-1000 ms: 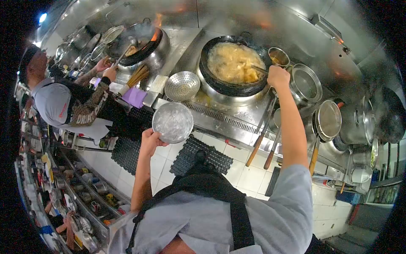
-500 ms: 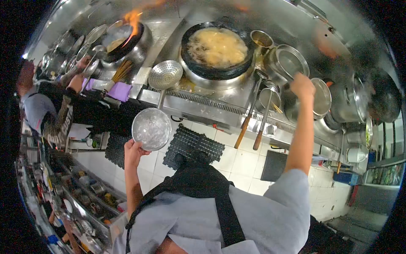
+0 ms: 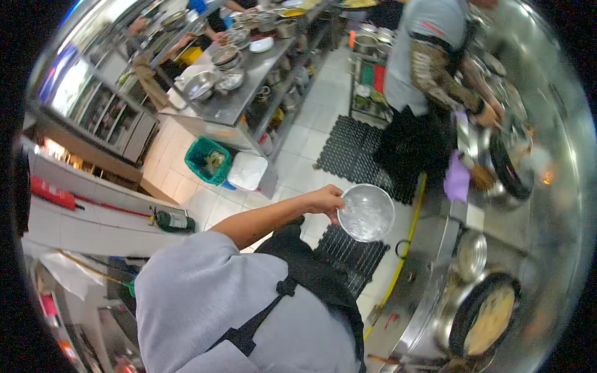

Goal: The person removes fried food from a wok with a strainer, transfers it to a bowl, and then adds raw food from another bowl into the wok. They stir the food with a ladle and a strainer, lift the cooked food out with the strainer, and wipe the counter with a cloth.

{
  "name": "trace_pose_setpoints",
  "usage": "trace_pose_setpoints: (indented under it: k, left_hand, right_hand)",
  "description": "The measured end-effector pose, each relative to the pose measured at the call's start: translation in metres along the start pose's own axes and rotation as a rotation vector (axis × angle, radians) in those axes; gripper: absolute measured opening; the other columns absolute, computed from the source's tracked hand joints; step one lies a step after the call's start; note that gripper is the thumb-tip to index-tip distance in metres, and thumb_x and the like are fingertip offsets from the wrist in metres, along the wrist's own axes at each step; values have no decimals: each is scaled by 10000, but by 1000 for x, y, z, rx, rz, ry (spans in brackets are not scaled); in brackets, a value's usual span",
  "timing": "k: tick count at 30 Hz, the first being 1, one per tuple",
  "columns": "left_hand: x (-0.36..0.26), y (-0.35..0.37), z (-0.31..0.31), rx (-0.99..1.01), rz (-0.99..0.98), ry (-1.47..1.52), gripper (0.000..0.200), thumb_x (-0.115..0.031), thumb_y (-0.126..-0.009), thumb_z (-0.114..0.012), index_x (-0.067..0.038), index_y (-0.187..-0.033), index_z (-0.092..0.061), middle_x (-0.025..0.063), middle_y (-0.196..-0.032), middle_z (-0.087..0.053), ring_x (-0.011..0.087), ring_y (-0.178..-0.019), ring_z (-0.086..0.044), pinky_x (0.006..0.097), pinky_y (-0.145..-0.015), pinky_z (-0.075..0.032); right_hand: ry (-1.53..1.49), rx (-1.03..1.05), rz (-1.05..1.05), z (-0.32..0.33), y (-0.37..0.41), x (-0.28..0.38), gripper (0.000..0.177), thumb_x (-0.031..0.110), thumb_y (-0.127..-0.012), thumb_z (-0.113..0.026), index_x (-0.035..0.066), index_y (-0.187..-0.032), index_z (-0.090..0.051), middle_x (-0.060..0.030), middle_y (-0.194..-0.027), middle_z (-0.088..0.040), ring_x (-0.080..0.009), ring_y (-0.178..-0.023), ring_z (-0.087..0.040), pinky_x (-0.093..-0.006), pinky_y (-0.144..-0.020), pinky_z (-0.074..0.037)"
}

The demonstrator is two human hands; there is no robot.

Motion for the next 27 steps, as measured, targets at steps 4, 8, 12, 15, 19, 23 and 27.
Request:
trace_pose_setpoints:
  k: [4, 8, 12, 15, 19, 23, 27]
  left_hand:
    - [-15, 25, 171, -387, -171, 187, 345, 9, -800, -527, 155, -1112, -537, 253, -872, -667, 334, -673, -710, 372, -553, -625]
    - [-44, 89, 341, -724, -338, 352, 279, 15, -802, -521, 129, -1055, -553, 224, -878, -660, 344, -692, -708, 388, -534, -624]
    - [-107, 164, 486, -908, -639, 473, 233, 13, -841, -510, 104, -1055, -511, 189, -902, -650, 309, -679, -682, 407, -614, -630]
    - [-182, 206, 600, -953, -859, 560, 239, 26, -854, -485, 108, -1078, -479, 210, -964, -631, 337, -680, -676, 430, -610, -626]
    - [-267, 209, 759, -1127, -1218, 740, 240, 5, -882, -502, 150, -1069, -461, 258, -936, -602, 385, -689, -667, 468, -607, -615]
    - [-316, 180, 864, -1228, -1132, 956, 305, 75, -847, -514, 209, -1106, -422, 311, -987, -586, 396, -735, -674, 472, -592, -632]
    - [-339, 159, 907, -1261, -1107, 915, 384, 99, -827, -542, 227, -1155, -388, 360, -1080, -546, 417, -780, -677, 476, -623, -650]
  right_hand:
    - [-98, 268, 311, -73, 41, 192, 516, 393, -927, -554, -44, -1202, -581, -242, -1163, -616, -344, -1105, -587, -408, -954, -458]
    - [-62, 414, 390, -107, 76, 316, 507, 404, -928, -545, -32, -1185, -588, -233, -1130, -621, -340, -1079, -595, -412, -934, -465]
    - [19, 475, 360, -119, 102, 401, 499, 414, -929, -537, -20, -1167, -595, -223, -1098, -627, -336, -1052, -603, -415, -915, -473]
    - [75, 492, 339, -130, 114, 456, 494, 423, -930, -530, -11, -1155, -600, -216, -1073, -631, -334, -1032, -609, -418, -900, -478]
    - [118, 495, 306, -139, 133, 514, 487, 433, -931, -522, 0, -1137, -607, -207, -1041, -636, -330, -1005, -618, -421, -880, -486]
    - [153, 500, 289, -146, 148, 573, 482, 444, -932, -513, 12, -1120, -614, -198, -1008, -642, -326, -979, -626, -425, -861, -493]
    - [154, 501, 294, -151, 153, 617, 478, 455, -933, -505, 24, -1103, -621, -188, -976, -648, -322, -952, -634, -428, -841, -501]
Point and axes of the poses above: each hand's wrist, its own y-axis away from the middle knuckle, its own z-axis out of the back of the hand, x = y × z, the point moved 4 cm from there along -y, towards the middle knuckle
